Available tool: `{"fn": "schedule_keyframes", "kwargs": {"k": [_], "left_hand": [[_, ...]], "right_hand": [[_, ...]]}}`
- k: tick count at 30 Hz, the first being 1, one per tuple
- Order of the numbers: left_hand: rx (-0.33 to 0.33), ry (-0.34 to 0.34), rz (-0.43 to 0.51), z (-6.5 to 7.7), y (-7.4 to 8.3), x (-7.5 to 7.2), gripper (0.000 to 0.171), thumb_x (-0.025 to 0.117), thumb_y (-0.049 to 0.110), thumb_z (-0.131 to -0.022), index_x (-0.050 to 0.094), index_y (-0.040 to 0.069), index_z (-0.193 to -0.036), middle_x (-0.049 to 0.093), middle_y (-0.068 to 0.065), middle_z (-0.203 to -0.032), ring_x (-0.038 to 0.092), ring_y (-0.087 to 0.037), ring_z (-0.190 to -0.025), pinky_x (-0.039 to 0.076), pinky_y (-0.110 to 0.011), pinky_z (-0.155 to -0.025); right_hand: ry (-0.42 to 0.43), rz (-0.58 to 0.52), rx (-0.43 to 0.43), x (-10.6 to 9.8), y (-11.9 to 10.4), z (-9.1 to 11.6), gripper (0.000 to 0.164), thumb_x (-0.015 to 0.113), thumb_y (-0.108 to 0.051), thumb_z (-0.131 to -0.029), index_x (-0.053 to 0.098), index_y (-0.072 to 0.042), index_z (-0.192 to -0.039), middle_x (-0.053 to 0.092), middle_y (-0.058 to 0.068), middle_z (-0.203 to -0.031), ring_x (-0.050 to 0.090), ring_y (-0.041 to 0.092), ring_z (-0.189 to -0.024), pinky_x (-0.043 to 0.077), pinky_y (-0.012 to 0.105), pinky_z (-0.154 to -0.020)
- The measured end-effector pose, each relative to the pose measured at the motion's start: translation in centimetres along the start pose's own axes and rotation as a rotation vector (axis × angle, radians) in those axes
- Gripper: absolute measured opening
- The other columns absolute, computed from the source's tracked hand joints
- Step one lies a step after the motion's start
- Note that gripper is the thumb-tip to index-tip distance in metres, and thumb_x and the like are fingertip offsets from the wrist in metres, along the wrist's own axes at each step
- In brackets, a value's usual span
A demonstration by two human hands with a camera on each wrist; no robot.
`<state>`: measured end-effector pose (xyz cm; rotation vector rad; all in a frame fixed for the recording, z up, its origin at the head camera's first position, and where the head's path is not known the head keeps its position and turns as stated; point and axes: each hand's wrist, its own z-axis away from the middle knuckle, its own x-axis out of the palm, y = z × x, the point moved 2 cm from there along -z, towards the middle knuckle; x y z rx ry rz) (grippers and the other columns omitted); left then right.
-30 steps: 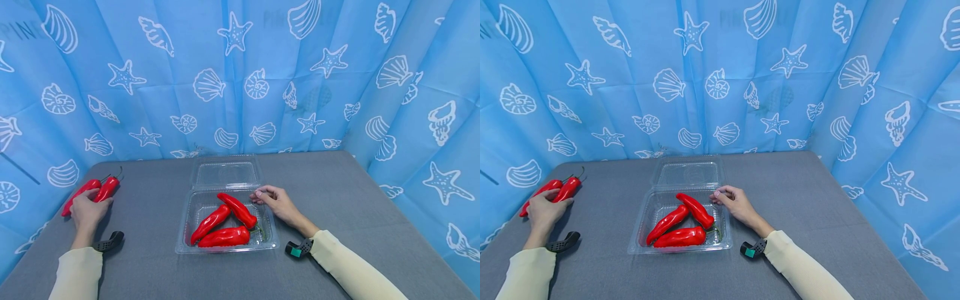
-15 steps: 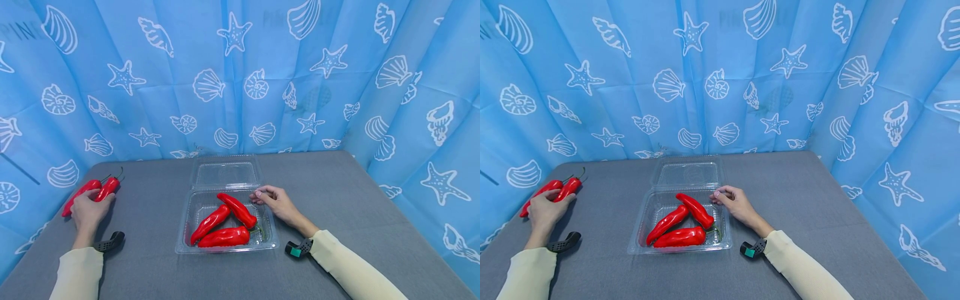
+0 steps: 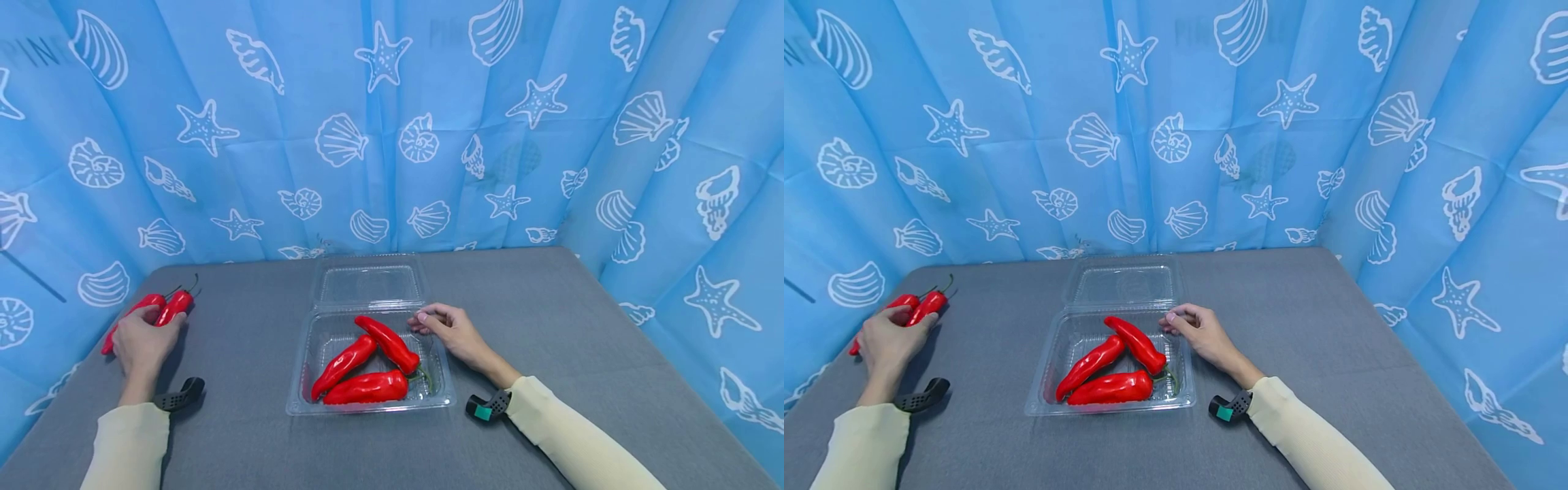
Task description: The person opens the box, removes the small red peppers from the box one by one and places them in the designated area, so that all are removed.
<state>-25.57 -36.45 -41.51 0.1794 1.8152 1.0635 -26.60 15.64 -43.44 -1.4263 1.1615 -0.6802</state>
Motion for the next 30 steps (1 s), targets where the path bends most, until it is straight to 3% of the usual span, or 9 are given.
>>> {"fn": "schedule_keyframes", "kwargs": {"k": [4,8,15,18,21,24,30], "left_hand": [[-0.004,-0.003,-0.006,0.0,0.9,-0.3,0.066,0.066,0.027,-0.096,0.042,-0.004,-0.15,0.043,-0.031,-0.149,0.037,-0.05,-0.135,0.03,-0.068,-0.107],[0.032,-0.006,0.002,0.2,2.0,-0.7,0.066,0.063,0.029,-0.097,0.043,-0.003,-0.15,0.044,-0.03,-0.149,0.037,-0.049,-0.136,0.031,-0.068,-0.106],[0.107,-0.048,0.121,0.9,4.2,-1.0,0.067,0.065,0.037,-0.098,0.044,0.002,-0.152,0.049,-0.024,-0.148,0.046,-0.044,-0.135,0.04,-0.062,-0.105],[0.131,-0.081,0.153,1.2,5.1,-0.9,0.069,0.065,0.041,-0.097,0.045,0.004,-0.151,0.051,-0.021,-0.148,0.049,-0.041,-0.133,0.046,-0.054,-0.103],[0.16,-0.129,0.181,1.5,5.9,-0.9,0.07,0.065,0.045,-0.097,0.047,0.005,-0.151,0.052,-0.021,-0.146,0.05,-0.041,-0.132,0.053,-0.031,-0.091],[0.199,-0.191,0.225,1.9,6.6,-0.6,0.071,0.065,0.047,-0.096,0.047,0.005,-0.151,0.052,-0.021,-0.146,0.05,-0.041,-0.132,0.048,-0.013,-0.077],[0.269,-0.306,0.326,2.5,7.5,0.0,0.07,0.067,0.046,-0.096,0.047,0.006,-0.151,0.053,-0.022,-0.144,0.054,-0.029,-0.126,0.047,-0.01,-0.077]], "right_hand": [[0.003,0.001,0.005,0.0,0.0,0.0,0.03,0.057,-0.013,-0.105,0.063,0.012,-0.118,0.071,0.025,-0.115,0.07,0.037,-0.105,0.058,0.035,-0.088],[0.002,-0.005,-0.005,0.0,0.0,0.0,0.029,0.057,-0.012,-0.104,0.063,0.013,-0.118,0.071,0.025,-0.114,0.07,0.035,-0.104,0.058,0.034,-0.088],[0.012,0.004,0.0,-0.1,0.1,0.0,0.027,0.057,-0.013,-0.104,0.065,0.01,-0.117,0.072,0.023,-0.114,0.071,0.031,-0.103,0.058,0.033,-0.087],[0.012,0.002,0.003,-0.1,0.0,0.0,0.027,0.057,-0.013,-0.104,0.065,0.009,-0.117,0.071,0.023,-0.114,0.071,0.031,-0.104,0.058,0.033,-0.087],[0.012,0.002,0.005,-0.1,0.0,0.0,0.027,0.057,-0.013,-0.104,0.064,0.01,-0.118,0.071,0.023,-0.114,0.071,0.031,-0.104,0.058,0.033,-0.087],[0.011,0.003,0.004,-0.1,0.1,0.0,0.027,0.057,-0.013,-0.104,0.064,0.01,-0.118,0.071,0.024,-0.114,0.071,0.031,-0.104,0.058,0.033,-0.087],[0.008,-0.003,0.003,-0.1,0.1,0.0,0.028,0.057,-0.012,-0.104,0.063,0.012,-0.118,0.071,0.024,-0.114,0.07,0.032,-0.104,0.058,0.033,-0.087]]}}
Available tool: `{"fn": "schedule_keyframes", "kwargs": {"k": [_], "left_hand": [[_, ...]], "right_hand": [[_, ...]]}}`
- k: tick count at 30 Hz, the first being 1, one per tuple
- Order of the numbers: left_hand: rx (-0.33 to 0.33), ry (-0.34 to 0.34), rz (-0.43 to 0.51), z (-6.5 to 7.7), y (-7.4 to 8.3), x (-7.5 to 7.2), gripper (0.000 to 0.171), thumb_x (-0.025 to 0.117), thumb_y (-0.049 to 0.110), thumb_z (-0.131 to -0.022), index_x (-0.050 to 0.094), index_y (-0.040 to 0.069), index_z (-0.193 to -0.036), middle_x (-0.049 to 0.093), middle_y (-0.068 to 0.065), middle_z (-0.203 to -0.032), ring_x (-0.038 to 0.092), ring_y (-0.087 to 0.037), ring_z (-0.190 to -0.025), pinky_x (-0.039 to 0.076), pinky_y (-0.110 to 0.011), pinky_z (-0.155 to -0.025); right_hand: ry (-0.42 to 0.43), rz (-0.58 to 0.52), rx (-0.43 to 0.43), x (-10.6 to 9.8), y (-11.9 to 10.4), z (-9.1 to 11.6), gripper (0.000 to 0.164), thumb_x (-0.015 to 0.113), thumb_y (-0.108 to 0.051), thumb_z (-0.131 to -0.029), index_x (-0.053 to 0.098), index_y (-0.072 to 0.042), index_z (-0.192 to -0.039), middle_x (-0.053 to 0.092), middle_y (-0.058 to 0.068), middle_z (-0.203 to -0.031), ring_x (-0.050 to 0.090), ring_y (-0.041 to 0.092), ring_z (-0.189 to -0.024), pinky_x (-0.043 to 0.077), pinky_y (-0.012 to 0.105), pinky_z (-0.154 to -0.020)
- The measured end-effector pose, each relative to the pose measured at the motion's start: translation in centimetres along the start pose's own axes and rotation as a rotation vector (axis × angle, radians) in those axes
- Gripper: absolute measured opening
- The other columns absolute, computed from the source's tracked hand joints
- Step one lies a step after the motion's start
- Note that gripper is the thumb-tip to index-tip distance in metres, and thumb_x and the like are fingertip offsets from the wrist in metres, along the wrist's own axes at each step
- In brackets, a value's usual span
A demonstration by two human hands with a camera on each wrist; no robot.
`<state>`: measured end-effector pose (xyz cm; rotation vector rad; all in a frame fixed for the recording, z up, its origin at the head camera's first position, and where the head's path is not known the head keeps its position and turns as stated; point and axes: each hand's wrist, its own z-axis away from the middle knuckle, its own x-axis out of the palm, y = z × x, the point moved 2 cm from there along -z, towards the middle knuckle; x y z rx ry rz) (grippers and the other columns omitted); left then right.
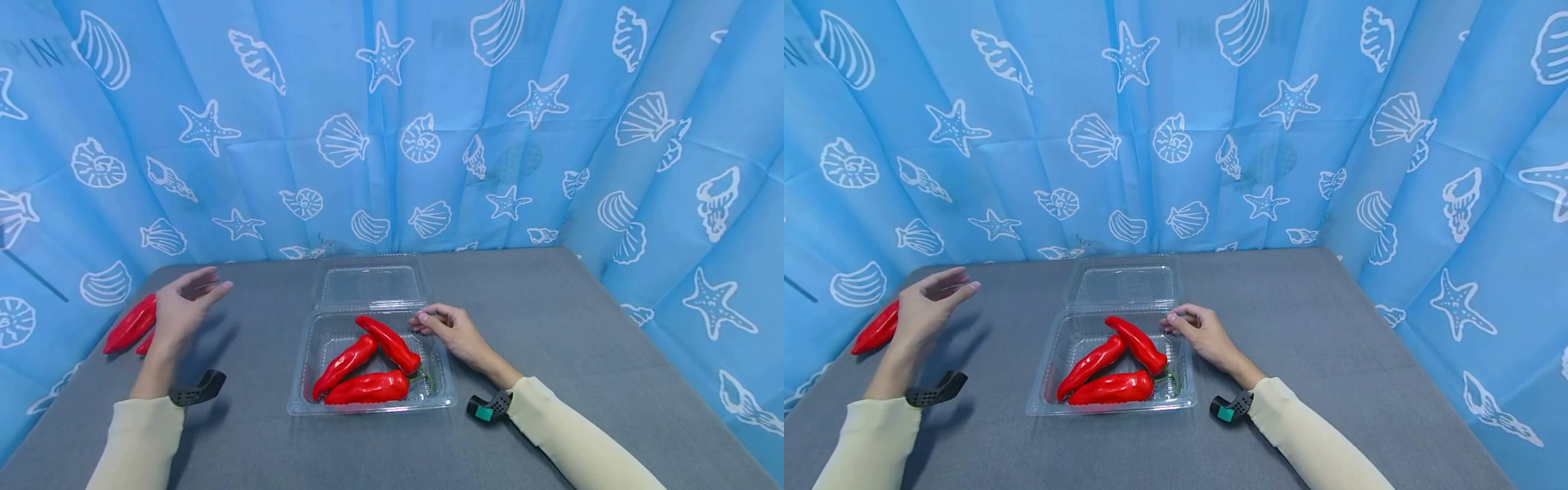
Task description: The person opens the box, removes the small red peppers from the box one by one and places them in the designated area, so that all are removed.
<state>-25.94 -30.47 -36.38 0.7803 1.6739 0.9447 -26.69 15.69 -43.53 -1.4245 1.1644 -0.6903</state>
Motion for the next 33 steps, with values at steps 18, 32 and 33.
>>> {"fn": "schedule_keyframes", "kwargs": {"k": [18,32,33], "left_hand": [[0.224,-0.229,0.092,1.2,3.3,4.2,0.053,0.069,0.026,-0.098,0.055,0.004,-0.143,0.061,-0.015,-0.134,0.058,-0.018,-0.118,0.048,-0.015,-0.089],[0.293,-0.39,0.112,2.5,4.6,8.5,0.051,0.076,0.019,-0.092,0.059,0.005,-0.138,0.062,-0.018,-0.13,0.063,-0.03,-0.113,0.053,-0.026,-0.093],[0.293,-0.403,0.116,2.7,4.8,8.8,0.051,0.076,0.018,-0.092,0.059,0.005,-0.138,0.062,-0.018,-0.13,0.064,-0.029,-0.113,0.053,-0.028,-0.094]], "right_hand": [[-0.004,-0.008,-0.005,0.0,-0.1,0.1,0.027,0.057,-0.01,-0.104,0.063,0.012,-0.118,0.071,0.025,-0.114,0.071,0.031,-0.103,0.058,0.032,-0.087],[-0.002,0.01,0.001,0.1,-0.4,0.1,0.029,0.057,-0.011,-0.104,0.062,0.013,-0.119,0.071,0.025,-0.115,0.07,0.036,-0.104,0.058,0.032,-0.087],[-0.003,0.009,0.004,0.1,-0.4,0.1,0.029,0.057,-0.011,-0.104,0.062,0.013,-0.119,0.071,0.025,-0.115,0.07,0.036,-0.105,0.058,0.032,-0.087]]}}
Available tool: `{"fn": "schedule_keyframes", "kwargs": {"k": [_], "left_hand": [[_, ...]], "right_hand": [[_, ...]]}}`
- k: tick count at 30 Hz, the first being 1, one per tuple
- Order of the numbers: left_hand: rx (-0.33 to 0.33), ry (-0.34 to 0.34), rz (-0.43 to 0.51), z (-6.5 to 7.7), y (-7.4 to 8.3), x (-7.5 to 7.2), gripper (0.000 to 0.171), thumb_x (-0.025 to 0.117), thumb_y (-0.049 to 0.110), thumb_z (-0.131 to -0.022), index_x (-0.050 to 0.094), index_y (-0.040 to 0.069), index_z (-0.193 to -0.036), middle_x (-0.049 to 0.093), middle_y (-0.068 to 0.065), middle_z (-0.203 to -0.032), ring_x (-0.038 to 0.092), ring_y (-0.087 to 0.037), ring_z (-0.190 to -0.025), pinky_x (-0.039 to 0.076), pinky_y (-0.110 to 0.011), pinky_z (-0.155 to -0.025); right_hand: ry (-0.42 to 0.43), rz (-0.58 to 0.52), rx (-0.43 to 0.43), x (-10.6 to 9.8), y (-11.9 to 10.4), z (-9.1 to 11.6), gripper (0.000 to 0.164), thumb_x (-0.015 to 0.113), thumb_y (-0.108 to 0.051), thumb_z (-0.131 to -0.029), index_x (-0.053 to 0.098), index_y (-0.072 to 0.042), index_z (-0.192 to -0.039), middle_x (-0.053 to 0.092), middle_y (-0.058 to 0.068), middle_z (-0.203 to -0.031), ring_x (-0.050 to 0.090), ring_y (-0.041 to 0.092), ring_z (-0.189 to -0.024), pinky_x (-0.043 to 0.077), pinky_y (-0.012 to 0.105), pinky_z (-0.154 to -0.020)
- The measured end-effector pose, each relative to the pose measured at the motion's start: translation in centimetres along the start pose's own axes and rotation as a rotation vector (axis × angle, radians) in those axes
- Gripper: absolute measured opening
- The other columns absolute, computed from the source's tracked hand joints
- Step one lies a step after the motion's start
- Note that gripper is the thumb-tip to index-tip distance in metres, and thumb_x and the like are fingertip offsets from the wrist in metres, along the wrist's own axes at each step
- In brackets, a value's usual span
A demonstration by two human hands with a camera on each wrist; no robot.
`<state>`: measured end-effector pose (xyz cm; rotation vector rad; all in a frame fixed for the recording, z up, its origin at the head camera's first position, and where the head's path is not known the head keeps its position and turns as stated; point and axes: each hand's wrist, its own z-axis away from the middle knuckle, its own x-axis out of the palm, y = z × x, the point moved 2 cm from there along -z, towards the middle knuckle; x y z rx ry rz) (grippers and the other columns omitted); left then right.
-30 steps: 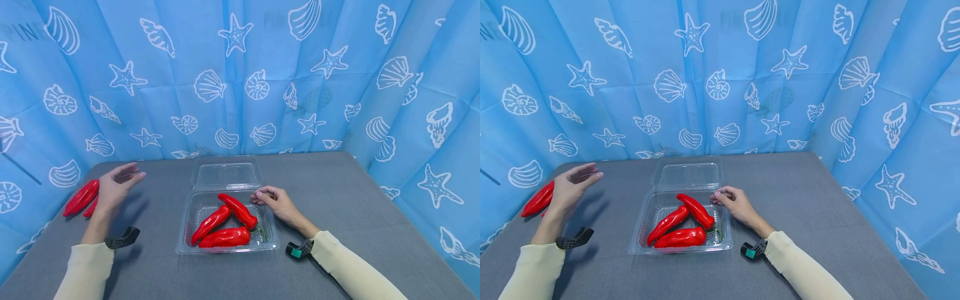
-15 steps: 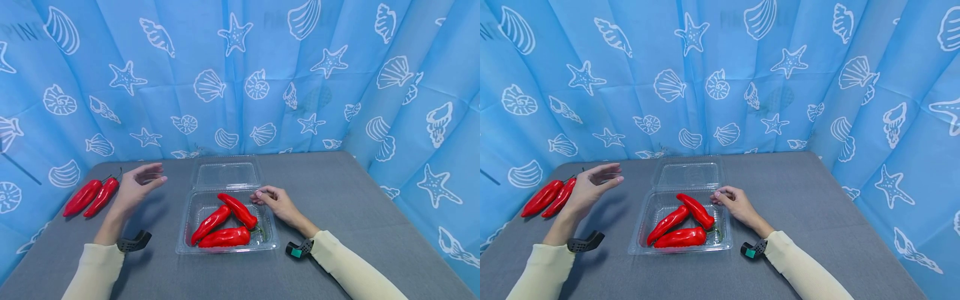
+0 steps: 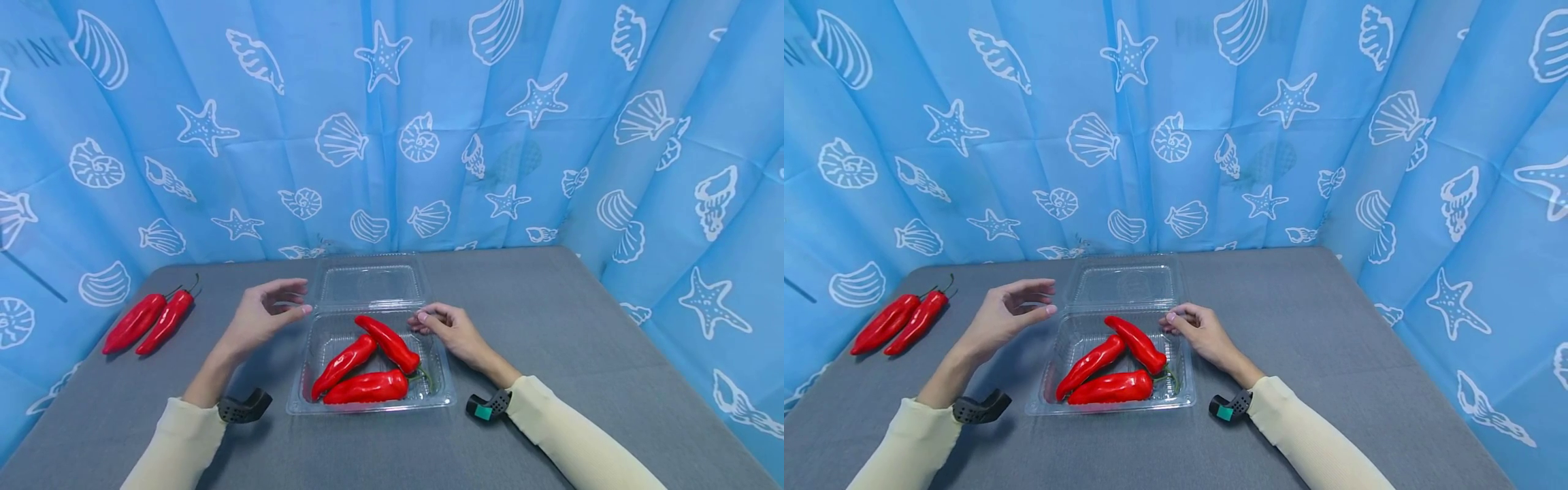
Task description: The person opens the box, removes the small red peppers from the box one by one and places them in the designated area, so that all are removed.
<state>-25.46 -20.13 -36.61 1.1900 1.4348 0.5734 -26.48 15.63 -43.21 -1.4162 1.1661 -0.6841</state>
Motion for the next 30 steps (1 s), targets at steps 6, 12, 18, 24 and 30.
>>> {"fn": "schedule_keyframes", "kwargs": {"k": [6,12,18,24,30], "left_hand": [[0.029,-0.068,0.018,0.1,1.0,2.0,0.05,0.078,0.017,-0.09,0.061,0.005,-0.136,0.065,-0.013,-0.126,0.066,-0.027,-0.107,0.055,-0.037,-0.094],[0.055,-0.171,0.088,0.5,2.3,3.7,0.051,0.078,0.014,-0.089,0.061,0.005,-0.136,0.064,-0.015,-0.129,0.063,-0.037,-0.11,0.055,-0.038,-0.094],[0.039,-0.273,0.157,0.8,3.0,5.1,0.054,0.078,0.014,-0.088,0.06,0.009,-0.138,0.062,-0.014,-0.133,0.061,-0.04,-0.114,0.055,-0.036,-0.094],[0.04,-0.425,0.244,1.1,3.4,6.5,0.056,0.077,0.014,-0.088,0.057,0.002,-0.139,0.06,-0.02,-0.133,0.058,-0.043,-0.118,0.056,-0.035,-0.094],[0.039,-0.578,0.309,1.4,3.5,7.8,0.055,0.076,0.015,-0.089,0.056,-0.002,-0.138,0.056,-0.025,-0.136,0.055,-0.048,-0.122,0.055,-0.037,-0.095]], "right_hand": [[-0.003,-0.003,-0.005,0.1,0.1,0.0,0.028,0.057,-0.011,-0.104,0.062,0.013,-0.119,0.07,0.026,-0.115,0.07,0.036,-0.105,0.058,0.033,-0.088],[0.001,-0.005,-0.009,0.1,0.0,0.0,0.028,0.057,-0.01,-0.104,0.062,0.013,-0.118,0.07,0.026,-0.115,0.07,0.037,-0.104,0.058,0.033,-0.087],[0.002,-0.002,-0.004,0.1,0.1,0.0,0.028,0.057,-0.01,-0.104,0.062,0.013,-0.118,0.07,0.025,-0.115,0.07,0.036,-0.104,0.058,0.033,-0.087],[0.0,0.001,0.007,0.0,0.1,0.0,0.029,0.057,-0.01,-0.104,0.062,0.013,-0.119,0.071,0.025,-0.115,0.07,0.036,-0.106,0.058,0.033,-0.088],[-0.004,0.01,0.012,0.0,0.0,0.0,0.029,0.057,-0.011,-0.104,0.062,0.012,-0.12,0.071,0.023,-0.116,0.069,0.035,-0.106,0.057,0.033,-0.088]]}}
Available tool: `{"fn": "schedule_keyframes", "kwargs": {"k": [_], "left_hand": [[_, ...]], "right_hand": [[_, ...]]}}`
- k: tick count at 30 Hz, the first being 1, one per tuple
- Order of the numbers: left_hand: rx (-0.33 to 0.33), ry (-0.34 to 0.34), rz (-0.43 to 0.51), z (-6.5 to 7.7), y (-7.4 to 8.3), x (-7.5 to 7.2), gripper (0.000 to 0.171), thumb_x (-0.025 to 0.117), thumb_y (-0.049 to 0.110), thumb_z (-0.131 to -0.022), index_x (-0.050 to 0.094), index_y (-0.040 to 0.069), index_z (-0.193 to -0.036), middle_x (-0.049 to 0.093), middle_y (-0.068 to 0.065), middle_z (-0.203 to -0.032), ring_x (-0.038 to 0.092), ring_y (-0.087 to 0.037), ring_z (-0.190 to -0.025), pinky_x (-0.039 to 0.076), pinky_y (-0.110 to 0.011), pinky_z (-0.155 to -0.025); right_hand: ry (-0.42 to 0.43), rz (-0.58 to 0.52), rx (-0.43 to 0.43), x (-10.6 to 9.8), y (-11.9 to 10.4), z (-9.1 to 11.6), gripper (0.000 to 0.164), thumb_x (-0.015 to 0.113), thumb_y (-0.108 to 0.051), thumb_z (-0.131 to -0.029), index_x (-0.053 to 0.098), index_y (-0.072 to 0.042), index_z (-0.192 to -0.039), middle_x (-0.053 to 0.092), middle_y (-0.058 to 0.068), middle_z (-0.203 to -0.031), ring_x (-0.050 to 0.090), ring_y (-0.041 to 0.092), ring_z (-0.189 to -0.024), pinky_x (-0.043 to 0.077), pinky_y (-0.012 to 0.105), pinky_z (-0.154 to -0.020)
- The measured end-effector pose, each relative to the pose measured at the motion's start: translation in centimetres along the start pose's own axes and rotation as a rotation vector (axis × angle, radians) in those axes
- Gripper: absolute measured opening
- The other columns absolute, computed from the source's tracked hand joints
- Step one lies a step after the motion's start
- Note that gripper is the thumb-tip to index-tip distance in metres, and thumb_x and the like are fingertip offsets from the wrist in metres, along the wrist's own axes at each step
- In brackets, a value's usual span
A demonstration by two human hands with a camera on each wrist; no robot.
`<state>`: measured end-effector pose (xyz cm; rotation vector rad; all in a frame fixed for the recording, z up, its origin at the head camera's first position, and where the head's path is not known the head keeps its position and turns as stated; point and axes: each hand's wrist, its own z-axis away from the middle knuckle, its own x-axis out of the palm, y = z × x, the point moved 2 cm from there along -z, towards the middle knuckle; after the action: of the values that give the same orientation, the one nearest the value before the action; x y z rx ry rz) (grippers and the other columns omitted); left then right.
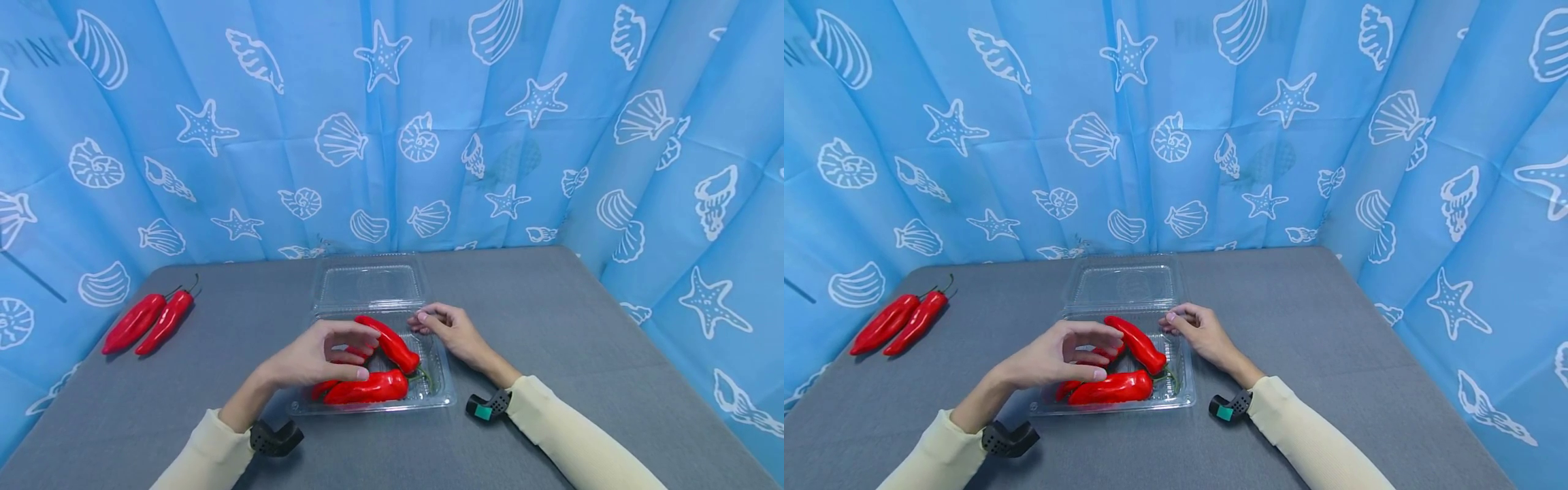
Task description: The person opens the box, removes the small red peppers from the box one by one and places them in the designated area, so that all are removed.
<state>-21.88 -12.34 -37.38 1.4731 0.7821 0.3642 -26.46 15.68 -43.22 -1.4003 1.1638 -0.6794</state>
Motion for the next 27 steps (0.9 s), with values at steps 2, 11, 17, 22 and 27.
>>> {"fn": "schedule_keyframes", "kwargs": {"k": [2,11,17,22,27], "left_hand": [[-0.012,-0.035,0.01,-0.1,-0.1,0.2,0.055,0.076,0.016,-0.09,0.056,-0.002,-0.138,0.054,-0.027,-0.137,0.054,-0.05,-0.123,0.054,-0.04,-0.097],[-0.095,-0.127,0.041,0.0,-0.2,0.6,0.057,0.073,0.012,-0.09,0.053,0.001,-0.143,0.052,-0.024,-0.142,0.053,-0.044,-0.127,0.051,-0.044,-0.101],[-0.105,-0.172,0.021,0.0,-0.3,0.8,0.058,0.073,0.011,-0.09,0.053,0.004,-0.144,0.053,-0.022,-0.143,0.055,-0.035,-0.127,0.05,-0.04,-0.103],[-0.088,-0.189,-0.009,-0.1,-0.3,1.1,0.061,0.075,0.014,-0.089,0.053,0.002,-0.144,0.054,-0.02,-0.143,0.054,-0.036,-0.128,0.05,-0.041,-0.103],[-0.092,-0.203,-0.024,-0.1,-0.4,1.4,0.061,0.076,0.015,-0.089,0.053,0.002,-0.144,0.055,-0.018,-0.142,0.056,-0.033,-0.127,0.049,-0.04,-0.104]], "right_hand": [[0.0,0.001,0.002,0.0,0.0,0.0,0.029,0.057,-0.012,-0.104,0.062,0.011,-0.12,0.071,0.023,-0.116,0.07,0.035,-0.106,0.057,0.033,-0.088],[-0.008,-0.009,-0.013,0.0,0.1,-0.1,0.029,0.057,-0.01,-0.104,0.061,0.013,-0.12,0.071,0.024,-0.116,0.069,0.037,-0.106,0.057,0.033,-0.089],[-0.007,0.0,-0.012,0.0,0.1,-0.1,0.029,0.057,-0.01,-0.104,0.062,0.013,-0.12,0.071,0.024,-0.116,0.07,0.035,-0.105,0.057,0.032,-0.088],[-0.001,-0.007,-0.02,0.0,0.0,0.0,0.029,0.057,-0.01,-0.104,0.062,0.014,-0.12,0.071,0.025,-0.115,0.07,0.034,-0.104,0.058,0.031,-0.088],[-0.003,-0.017,-0.028,0.1,0.0,0.0,0.029,0.057,-0.01,-0.104,0.061,0.015,-0.119,0.07,0.026,-0.115,0.07,0.034,-0.104,0.058,0.032,-0.088]]}}
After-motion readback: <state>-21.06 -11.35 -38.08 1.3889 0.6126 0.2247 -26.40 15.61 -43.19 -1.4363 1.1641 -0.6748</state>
